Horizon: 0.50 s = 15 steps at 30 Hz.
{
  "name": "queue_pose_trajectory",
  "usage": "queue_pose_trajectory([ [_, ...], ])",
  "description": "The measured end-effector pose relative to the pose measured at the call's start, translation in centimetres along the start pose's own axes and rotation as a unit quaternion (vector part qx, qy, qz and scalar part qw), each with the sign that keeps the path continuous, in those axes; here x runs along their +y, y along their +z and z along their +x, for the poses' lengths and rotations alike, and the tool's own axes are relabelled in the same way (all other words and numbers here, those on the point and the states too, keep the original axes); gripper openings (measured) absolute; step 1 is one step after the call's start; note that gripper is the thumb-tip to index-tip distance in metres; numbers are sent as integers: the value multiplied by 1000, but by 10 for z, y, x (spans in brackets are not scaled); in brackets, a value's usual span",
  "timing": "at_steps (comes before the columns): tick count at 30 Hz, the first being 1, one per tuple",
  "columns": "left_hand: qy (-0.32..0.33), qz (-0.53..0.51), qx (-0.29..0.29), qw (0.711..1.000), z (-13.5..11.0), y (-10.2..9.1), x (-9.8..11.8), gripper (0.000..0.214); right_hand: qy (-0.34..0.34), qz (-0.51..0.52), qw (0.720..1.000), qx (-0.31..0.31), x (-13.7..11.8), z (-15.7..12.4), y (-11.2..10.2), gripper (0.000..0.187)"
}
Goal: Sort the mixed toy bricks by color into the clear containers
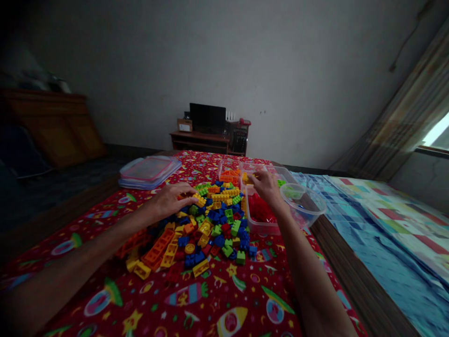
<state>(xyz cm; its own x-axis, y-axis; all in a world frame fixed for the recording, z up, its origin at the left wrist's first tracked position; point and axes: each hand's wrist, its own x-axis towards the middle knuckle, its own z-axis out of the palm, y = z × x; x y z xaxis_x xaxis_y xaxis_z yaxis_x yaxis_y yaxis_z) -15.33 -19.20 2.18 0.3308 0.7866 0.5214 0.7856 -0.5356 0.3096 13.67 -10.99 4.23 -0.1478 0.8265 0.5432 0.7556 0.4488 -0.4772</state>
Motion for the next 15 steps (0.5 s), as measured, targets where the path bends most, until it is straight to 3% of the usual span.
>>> queue_pose_trajectory([
  [3, -4, -3, -4, 1000, 0, 0, 1, 25, 88, 37, 995, 19, 27, 13, 7, 31],
  [7, -2, -3, -18, 1000, -1, 2, 2, 24, 133, 147, 980, 21, 49, 21, 21, 45],
  [11, -9, -14, -24, 1000, -1, 3, 4, 25, 104, 132, 985, 31, 39, 17, 17, 45],
  [15, -19, -32, -26, 999, -1, 2, 9, 26, -6, 80, 997, 15, 3, 6, 2, 33],
])
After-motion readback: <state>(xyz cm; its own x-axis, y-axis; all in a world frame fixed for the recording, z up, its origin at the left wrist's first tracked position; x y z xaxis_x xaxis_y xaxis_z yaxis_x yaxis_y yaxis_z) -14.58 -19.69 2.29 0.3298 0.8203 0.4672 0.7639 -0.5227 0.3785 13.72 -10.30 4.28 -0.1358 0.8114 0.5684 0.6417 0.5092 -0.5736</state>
